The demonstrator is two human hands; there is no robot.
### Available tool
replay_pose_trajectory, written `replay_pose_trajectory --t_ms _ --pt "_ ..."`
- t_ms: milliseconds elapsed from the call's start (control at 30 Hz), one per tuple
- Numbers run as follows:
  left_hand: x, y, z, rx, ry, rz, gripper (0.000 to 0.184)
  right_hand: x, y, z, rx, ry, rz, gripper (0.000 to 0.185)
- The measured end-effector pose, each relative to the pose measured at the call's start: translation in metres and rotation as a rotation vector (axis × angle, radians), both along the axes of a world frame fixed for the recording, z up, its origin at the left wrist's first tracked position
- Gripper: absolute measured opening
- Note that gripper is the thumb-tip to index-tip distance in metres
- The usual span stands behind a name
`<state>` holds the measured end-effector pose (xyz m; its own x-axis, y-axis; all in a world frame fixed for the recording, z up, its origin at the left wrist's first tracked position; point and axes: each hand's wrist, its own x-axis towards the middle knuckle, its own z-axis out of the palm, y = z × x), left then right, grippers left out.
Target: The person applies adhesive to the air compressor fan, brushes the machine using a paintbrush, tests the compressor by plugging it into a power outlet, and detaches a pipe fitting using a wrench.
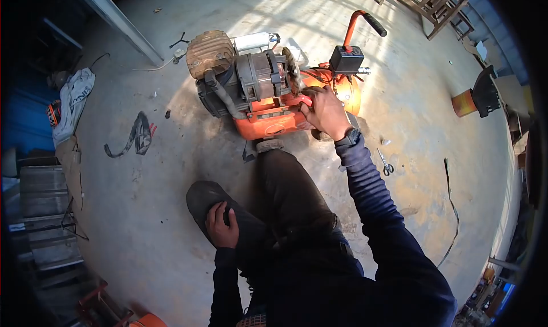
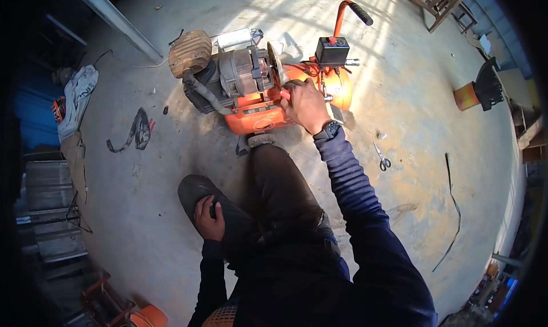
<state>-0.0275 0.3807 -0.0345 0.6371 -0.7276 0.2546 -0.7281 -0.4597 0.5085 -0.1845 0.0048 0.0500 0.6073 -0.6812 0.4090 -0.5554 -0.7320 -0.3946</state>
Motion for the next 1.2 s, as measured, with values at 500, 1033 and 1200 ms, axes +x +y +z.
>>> replay_pose_trajectory --t_ms 500,1033,1200 --pt "0.004 0.001 0.004 -0.03 0.006 0.055 0.024 0.011 0.03 0.084 0.235 -0.066 0.466 0.02" --pt "0.0 0.007 -0.001 -0.028 -0.026 0.036 0.021 -0.034 -0.026 -0.022 0.373 -0.23 0.304 0.02" --pt "0.001 0.008 -0.002 -0.024 0.003 0.052 0.022 -0.052 -0.056 -0.036 0.251 -0.203 0.204 0.024"
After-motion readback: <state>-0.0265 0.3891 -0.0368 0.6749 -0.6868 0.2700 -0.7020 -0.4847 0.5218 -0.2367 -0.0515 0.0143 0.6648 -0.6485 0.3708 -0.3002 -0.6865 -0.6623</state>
